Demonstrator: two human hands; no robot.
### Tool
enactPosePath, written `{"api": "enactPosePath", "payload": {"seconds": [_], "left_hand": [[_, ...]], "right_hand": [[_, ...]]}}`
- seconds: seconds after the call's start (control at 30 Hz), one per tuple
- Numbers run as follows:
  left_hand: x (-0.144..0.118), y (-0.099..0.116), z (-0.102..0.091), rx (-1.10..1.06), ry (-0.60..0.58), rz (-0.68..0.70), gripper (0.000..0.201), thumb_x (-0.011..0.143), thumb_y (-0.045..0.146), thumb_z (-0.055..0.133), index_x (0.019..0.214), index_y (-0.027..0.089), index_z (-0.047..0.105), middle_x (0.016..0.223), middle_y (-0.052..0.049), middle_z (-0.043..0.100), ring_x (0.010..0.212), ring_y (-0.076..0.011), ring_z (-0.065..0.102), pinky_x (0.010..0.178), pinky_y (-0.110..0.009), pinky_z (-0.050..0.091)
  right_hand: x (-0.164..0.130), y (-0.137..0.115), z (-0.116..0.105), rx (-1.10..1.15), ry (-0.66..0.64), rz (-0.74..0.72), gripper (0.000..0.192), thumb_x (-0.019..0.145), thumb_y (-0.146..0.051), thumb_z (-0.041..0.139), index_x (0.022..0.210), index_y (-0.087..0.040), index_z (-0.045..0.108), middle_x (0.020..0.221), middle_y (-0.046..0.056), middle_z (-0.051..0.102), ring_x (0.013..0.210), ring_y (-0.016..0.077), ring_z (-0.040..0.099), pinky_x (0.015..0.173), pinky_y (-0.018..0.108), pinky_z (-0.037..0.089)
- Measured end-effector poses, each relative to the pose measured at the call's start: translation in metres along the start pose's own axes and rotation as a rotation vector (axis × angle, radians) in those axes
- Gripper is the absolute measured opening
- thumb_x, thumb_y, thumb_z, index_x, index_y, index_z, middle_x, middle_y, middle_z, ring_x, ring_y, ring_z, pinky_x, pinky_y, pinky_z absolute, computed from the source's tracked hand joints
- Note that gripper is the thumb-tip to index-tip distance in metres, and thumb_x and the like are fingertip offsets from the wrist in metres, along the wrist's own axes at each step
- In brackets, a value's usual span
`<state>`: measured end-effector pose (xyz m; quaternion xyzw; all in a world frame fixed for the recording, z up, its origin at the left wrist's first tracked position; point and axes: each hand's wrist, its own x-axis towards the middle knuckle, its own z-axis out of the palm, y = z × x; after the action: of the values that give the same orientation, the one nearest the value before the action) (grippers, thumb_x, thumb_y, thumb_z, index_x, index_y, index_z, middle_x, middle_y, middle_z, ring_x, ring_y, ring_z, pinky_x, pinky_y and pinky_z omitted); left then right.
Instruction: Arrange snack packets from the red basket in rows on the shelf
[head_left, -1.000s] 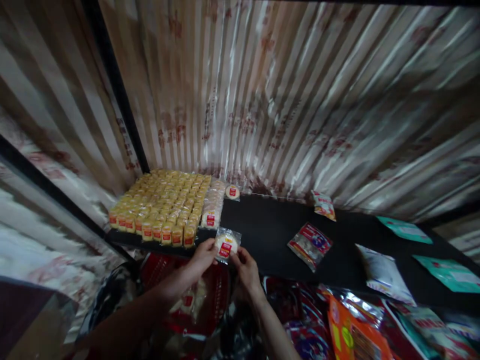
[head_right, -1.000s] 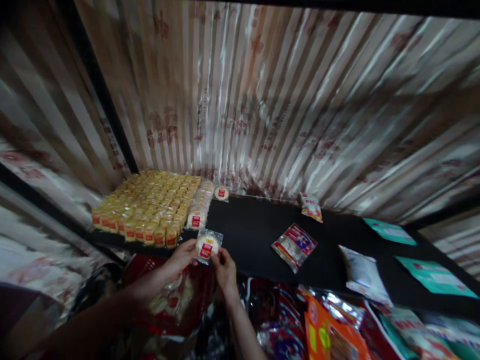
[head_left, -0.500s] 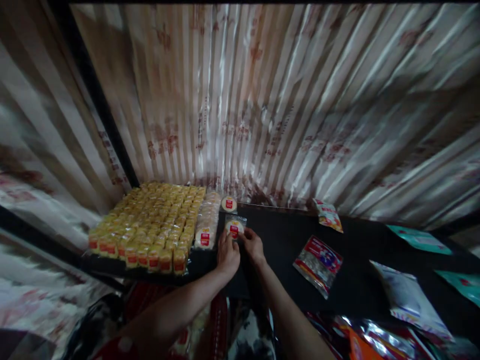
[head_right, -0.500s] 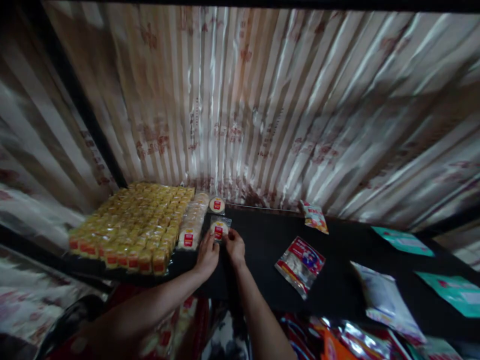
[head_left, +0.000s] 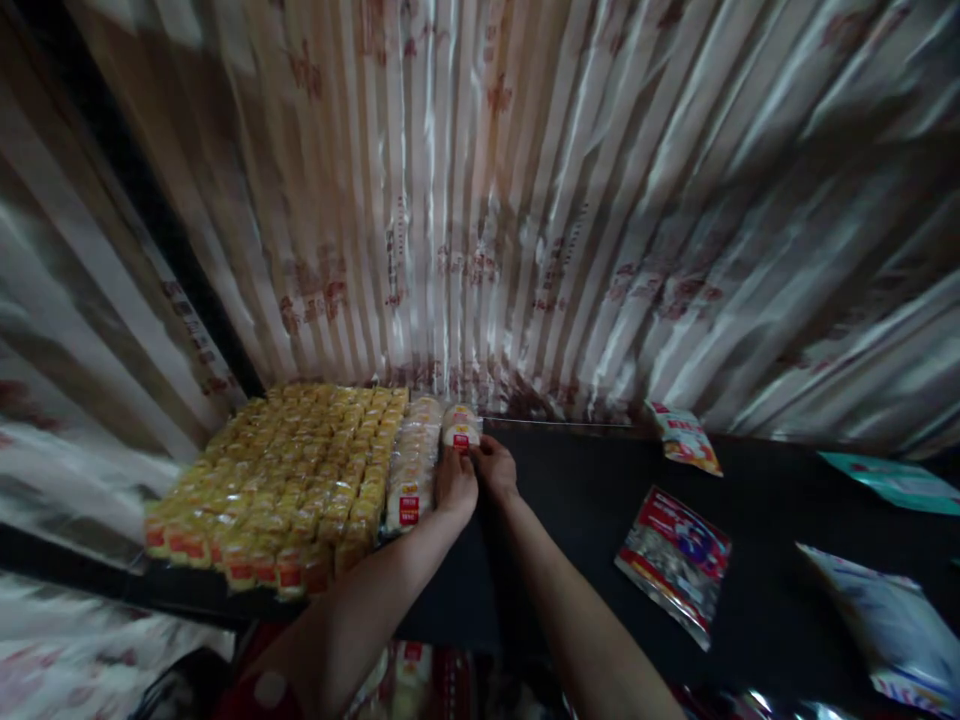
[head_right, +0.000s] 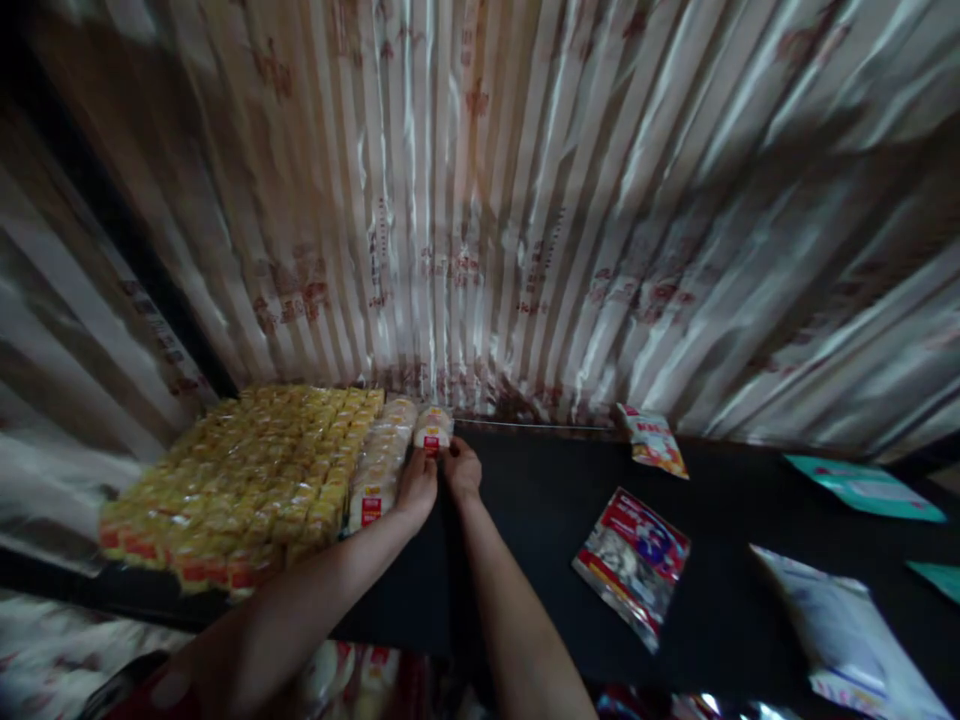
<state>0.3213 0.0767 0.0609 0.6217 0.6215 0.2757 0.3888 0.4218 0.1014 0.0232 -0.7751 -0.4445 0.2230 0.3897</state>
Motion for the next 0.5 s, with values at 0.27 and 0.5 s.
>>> {"api": "enactPosePath", "payload": {"seconds": [0.27, 0.5], "left_hand": [[0.021, 0.002, 0.014, -0.110, 0.007, 0.014, 0.046, 0.089, 0.020, 0.032, 0.129, 0.004, 0.048, 0.142, -0.016, 0.040, 0.135, -0.0203, 0.031, 0.114, -0.030, 0.018], [0.033, -0.004, 0.022, -0.081, 0.071, 0.039, 0.042, 0.088, 0.020, 0.034, 0.122, 0.009, 0.055, 0.136, -0.014, 0.048, 0.131, -0.0209, 0.039, 0.112, -0.032, 0.025]], "right_hand": [[0.015, -0.009, 0.005, -0.182, 0.054, -0.039, 0.034, 0.077, -0.032, 0.056, 0.108, -0.021, 0.066, 0.096, 0.007, 0.069, 0.086, 0.0196, 0.064, 0.072, 0.025, 0.045], [0.015, -0.011, 0.009, -0.232, 0.096, -0.028, 0.042, 0.080, -0.035, 0.052, 0.118, -0.018, 0.061, 0.104, 0.014, 0.065, 0.093, 0.0242, 0.060, 0.076, 0.030, 0.044]]}}
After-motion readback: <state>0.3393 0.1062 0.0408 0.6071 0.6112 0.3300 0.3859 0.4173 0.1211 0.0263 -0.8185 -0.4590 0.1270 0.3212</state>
